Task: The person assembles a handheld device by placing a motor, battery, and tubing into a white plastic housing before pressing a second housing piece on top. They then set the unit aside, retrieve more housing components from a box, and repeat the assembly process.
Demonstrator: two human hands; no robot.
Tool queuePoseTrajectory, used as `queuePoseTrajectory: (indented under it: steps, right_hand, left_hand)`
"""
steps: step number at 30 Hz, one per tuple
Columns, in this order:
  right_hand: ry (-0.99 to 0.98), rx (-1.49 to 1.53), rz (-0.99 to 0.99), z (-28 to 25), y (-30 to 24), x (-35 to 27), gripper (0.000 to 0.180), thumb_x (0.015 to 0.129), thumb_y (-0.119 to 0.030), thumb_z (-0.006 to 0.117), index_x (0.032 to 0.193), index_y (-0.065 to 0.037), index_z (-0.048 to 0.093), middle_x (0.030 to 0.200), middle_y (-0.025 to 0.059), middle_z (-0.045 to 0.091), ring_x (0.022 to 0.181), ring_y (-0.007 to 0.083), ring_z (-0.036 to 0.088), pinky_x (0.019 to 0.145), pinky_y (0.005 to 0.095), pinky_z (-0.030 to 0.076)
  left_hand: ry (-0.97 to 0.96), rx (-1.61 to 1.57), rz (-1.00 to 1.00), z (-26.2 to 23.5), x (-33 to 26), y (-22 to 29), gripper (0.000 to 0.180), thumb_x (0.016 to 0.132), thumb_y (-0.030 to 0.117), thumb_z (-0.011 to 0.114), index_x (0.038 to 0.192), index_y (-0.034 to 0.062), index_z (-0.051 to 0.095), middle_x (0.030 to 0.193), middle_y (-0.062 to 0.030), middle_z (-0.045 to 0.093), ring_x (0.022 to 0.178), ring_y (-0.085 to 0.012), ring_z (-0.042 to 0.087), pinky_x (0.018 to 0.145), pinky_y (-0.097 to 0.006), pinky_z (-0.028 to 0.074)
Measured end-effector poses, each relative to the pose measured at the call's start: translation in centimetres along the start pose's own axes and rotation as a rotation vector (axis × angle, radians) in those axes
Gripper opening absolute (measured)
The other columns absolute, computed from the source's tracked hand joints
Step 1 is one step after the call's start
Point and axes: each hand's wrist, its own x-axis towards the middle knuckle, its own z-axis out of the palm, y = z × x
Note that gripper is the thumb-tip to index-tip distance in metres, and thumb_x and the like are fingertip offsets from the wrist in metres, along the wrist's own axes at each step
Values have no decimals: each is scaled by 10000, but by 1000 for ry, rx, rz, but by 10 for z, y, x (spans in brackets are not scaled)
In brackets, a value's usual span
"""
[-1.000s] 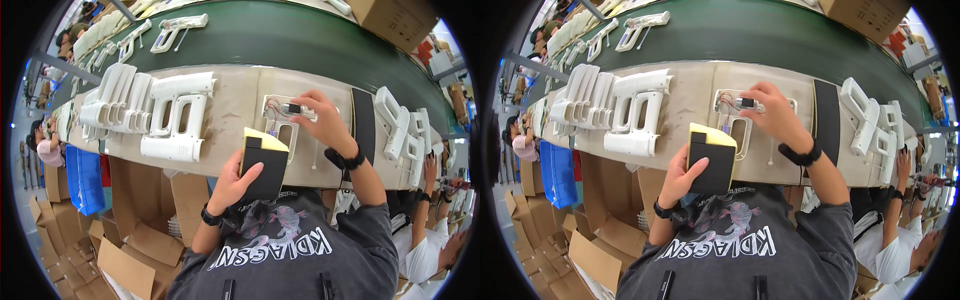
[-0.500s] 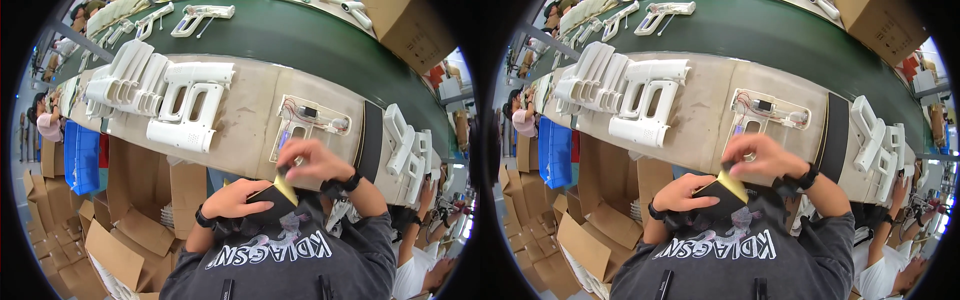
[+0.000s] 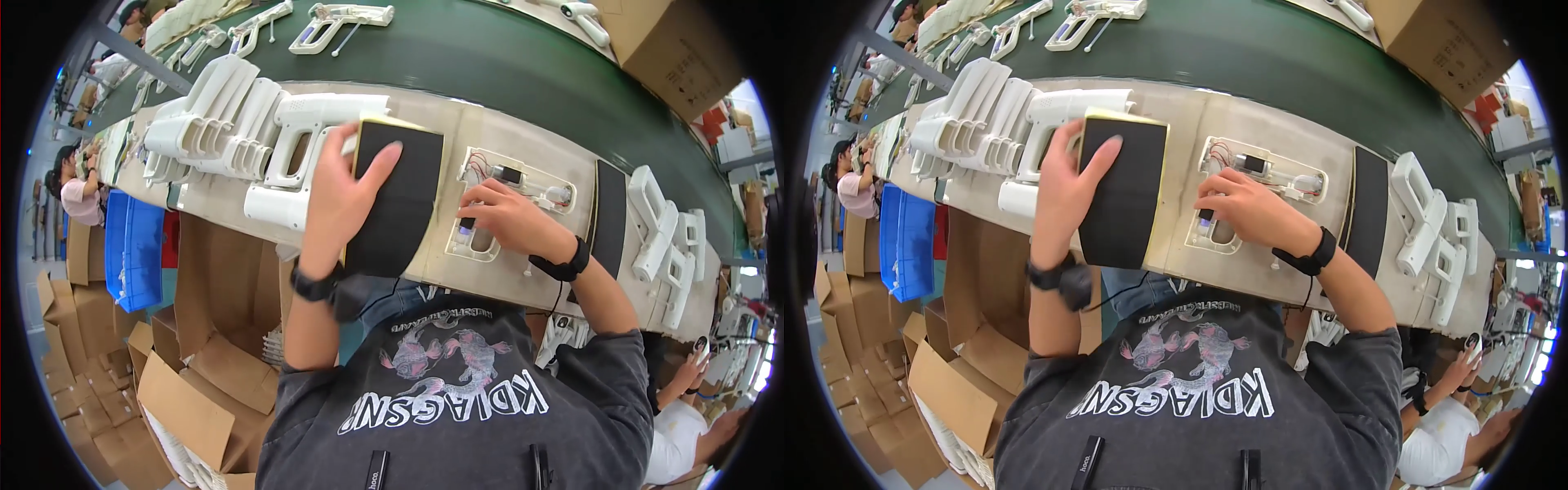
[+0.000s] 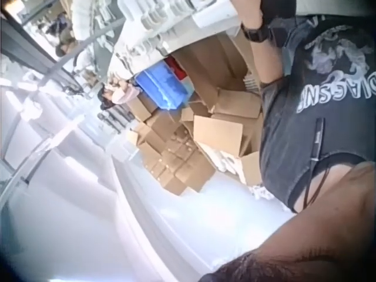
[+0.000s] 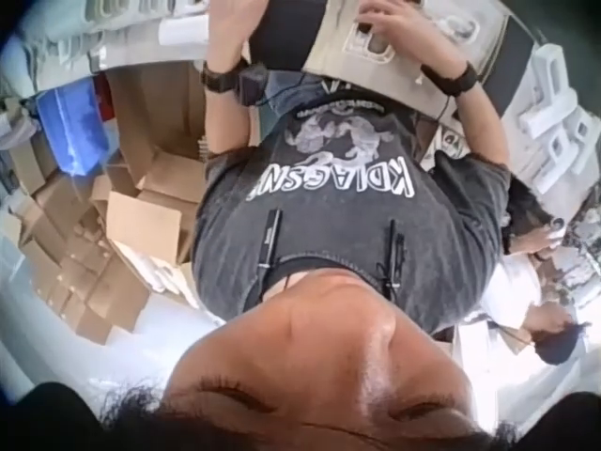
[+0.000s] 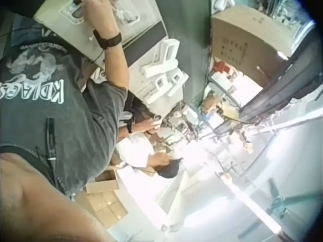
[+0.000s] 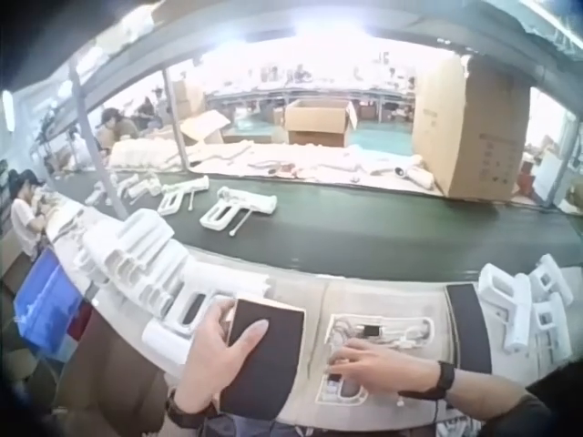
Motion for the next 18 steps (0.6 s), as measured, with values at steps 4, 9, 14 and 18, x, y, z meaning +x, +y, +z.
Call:
queuePoseTrajectory:
  steps: [4,9,14,18]
  right_hand:
    - [21,40,51,-13,-16,-2,400,803,53,703,1178,-85,704,1173,84,633,1123,305,579,988,391,504]
    - [209,206,252,-45,-32,-39,336,863,112,624,1153,-33,713,1135,123,669,1060,306,637,941,377,510]
    - [245,251,310,-43,-41,-44,273,895,104,616,1110,-23,725,1045,123,691,975,302,661,888,352,516]
    - [225,299,275,-35,-47,-37,243,907,81,634,1109,-20,724,1031,120,692,958,287,664,866,346,516]
  left_hand:
    - [347,786,338,9,22,-26,521,980,344,695,1345,4,546,1136,-143,698,1018,-350,655,919,-449,498]
    - [387,1069,314,-51,0,-39,459,954,307,701,1320,46,605,1309,-134,591,1231,-355,516,1036,-509,407]
    - [330,1173,86,-77,-2,-76,648,909,382,743,1391,12,520,1378,-197,529,1309,-386,457,1066,-561,383]
    - [324,1234,72,-79,16,-86,496,863,278,769,1255,44,574,1235,-162,615,1198,-357,550,1008,-532,413]
